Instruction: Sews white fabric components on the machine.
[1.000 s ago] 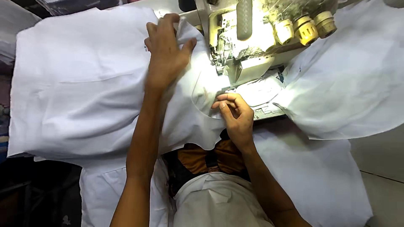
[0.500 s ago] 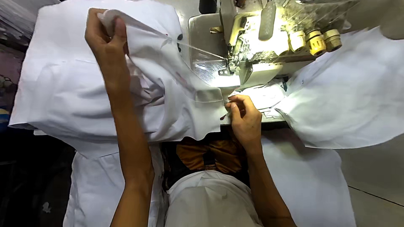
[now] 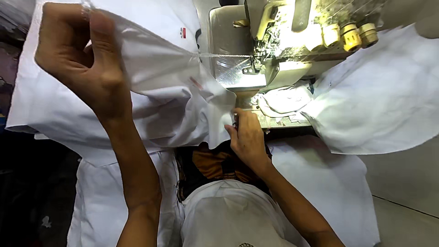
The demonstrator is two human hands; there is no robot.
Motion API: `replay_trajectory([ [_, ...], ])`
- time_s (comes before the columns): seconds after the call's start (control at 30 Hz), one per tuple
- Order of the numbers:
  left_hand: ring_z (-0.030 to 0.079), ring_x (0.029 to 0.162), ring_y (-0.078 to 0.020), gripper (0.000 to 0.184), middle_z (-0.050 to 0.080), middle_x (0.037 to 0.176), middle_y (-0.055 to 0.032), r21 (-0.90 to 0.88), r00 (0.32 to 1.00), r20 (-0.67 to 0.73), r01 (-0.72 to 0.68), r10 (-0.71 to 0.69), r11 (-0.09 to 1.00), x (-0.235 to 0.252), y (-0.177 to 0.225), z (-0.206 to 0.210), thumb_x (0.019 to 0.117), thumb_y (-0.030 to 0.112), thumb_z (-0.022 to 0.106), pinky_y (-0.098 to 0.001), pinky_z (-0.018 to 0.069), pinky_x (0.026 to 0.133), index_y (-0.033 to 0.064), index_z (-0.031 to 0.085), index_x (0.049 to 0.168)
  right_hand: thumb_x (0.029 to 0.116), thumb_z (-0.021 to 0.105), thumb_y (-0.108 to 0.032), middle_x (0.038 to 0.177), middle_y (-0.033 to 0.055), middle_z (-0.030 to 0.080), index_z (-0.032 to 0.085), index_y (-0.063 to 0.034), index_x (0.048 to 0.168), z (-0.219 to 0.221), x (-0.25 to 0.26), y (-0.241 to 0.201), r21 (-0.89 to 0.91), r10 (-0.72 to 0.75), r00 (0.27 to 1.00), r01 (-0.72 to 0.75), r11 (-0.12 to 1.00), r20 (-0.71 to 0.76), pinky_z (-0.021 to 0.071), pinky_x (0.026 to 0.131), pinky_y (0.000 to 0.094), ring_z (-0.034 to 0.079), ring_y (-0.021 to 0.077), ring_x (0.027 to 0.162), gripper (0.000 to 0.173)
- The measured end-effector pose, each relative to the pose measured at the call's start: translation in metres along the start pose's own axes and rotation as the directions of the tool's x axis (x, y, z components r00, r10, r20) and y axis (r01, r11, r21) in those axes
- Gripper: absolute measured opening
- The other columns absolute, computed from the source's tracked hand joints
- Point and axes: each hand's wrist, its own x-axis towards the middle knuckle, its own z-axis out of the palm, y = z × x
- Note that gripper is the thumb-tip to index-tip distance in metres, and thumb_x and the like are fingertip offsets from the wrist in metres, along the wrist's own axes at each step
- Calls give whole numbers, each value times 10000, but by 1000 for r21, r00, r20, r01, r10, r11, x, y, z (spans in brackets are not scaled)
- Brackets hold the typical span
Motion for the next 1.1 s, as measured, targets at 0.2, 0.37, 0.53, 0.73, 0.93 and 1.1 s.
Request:
replay_trajectory([
  [0.2,679,897,-41,58,687,969,63,-56,997,-48,-63,61,996,-5,-8,4,1031,108,594,-257,587,776,66,616,1065,993,630,-178,1001,163,681,639,5,1183,-21,-1,17,70,-21,988,10,998,154,564,835,503,680,331,932,264],
  [0.37,677,878,-6,88,687,960,84,-34,999,-39,-11,10,999,-5,-21,3,1044,151,580,-225,584,763,75,623,1060,1029,574,-312,901,62,663,531,-77,1400,-78,-20,61,193,140,931,-213,958,337,565,710,422,643,179,771,441],
  [0.53,685,909,-14,153,707,996,52,-13,998,14,56,-56,998,-4,-24,0,1052,174,568,-225,587,787,50,651,1084,1078,407,-284,874,-61,605,677,-81,1158,-115,-72,105,397,312,821,-518,757,477,414,580,165,480,-15,641,346],
  [0.73,676,939,-36,136,696,1041,48,-114,996,-40,-88,84,990,-15,-6,2,1058,120,543,-243,585,795,36,628,1122,1059,502,-471,693,-142,458,639,-153,1122,-109,-45,49,786,4,786,-618,-31,618,343,479,108,384,-54,519,352],
  [0.93,663,960,-15,111,696,1044,51,-99,971,-98,-226,217,969,-29,21,8,1058,61,529,-205,569,805,41,630,1099,1119,266,-338,593,-107,416,585,-120,1038,-72,44,-13,860,-62,864,-503,-86,499,336,448,122,355,-27,456,394],
  [1.1,661,960,-13,109,694,1042,50,-82,974,-103,-210,201,974,-29,22,5,1059,52,518,-201,566,807,36,617,1103,1131,245,-345,595,-83,380,563,-138,996,-70,68,-22,856,-124,866,-499,-134,485,285,401,117,307,-15,424,402],
])
